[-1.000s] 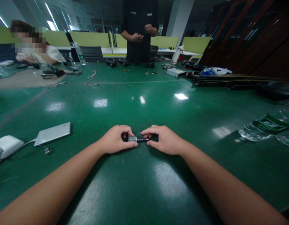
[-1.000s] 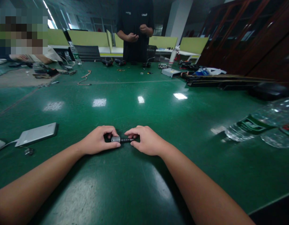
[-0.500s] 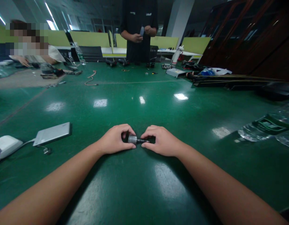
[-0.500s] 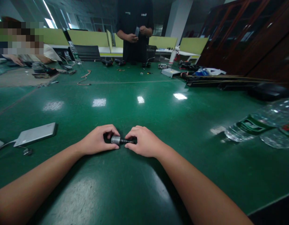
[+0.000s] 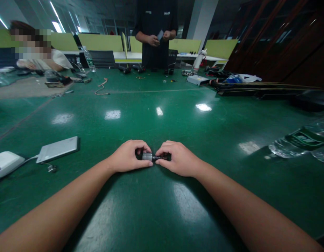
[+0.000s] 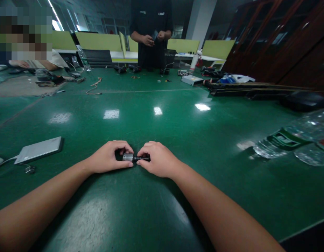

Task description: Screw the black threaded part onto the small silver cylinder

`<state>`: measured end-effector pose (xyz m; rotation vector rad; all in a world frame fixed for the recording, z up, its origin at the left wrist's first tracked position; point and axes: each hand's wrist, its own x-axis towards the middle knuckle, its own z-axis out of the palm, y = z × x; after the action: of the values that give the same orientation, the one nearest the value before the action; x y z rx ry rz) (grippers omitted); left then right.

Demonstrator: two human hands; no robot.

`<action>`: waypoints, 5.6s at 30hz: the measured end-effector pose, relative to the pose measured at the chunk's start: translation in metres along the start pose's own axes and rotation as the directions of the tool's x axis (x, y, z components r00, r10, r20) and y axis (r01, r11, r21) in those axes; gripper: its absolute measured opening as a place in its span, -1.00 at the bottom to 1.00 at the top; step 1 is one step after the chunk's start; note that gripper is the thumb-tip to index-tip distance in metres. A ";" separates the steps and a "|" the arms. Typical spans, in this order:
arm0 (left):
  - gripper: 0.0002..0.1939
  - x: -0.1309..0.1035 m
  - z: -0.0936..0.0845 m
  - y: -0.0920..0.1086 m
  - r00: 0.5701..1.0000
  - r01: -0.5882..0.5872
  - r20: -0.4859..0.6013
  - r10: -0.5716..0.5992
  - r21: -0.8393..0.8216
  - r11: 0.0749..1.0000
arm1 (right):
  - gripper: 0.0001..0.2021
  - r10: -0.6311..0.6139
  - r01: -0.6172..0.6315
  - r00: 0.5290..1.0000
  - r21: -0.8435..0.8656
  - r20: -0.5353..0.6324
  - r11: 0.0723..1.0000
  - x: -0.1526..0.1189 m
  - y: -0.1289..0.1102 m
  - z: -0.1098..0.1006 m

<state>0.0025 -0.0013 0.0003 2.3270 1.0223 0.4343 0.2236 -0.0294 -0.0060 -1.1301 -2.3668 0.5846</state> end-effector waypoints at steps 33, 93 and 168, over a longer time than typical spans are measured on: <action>-0.73 0.000 0.000 -0.001 0.999 -0.035 -0.010 0.036 0.023 0.999 | -0.90 0.007 -0.007 0.999 0.021 -0.040 1.000 0.002 -0.003 0.004; -0.70 -0.001 -0.002 0.000 1.000 -0.024 -0.002 0.024 0.032 0.999 | -0.90 0.130 -0.127 0.988 -0.045 0.084 0.991 -0.009 0.009 -0.026; -0.74 -0.001 0.000 -0.002 0.997 -0.072 -0.003 0.072 0.072 0.995 | -0.89 0.010 -0.010 1.000 -0.012 0.000 1.000 0.002 -0.004 0.003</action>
<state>0.0006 -0.0012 -0.0007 2.4344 0.9743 0.4393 0.2187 -0.0303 -0.0056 -1.1482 -2.3693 0.5744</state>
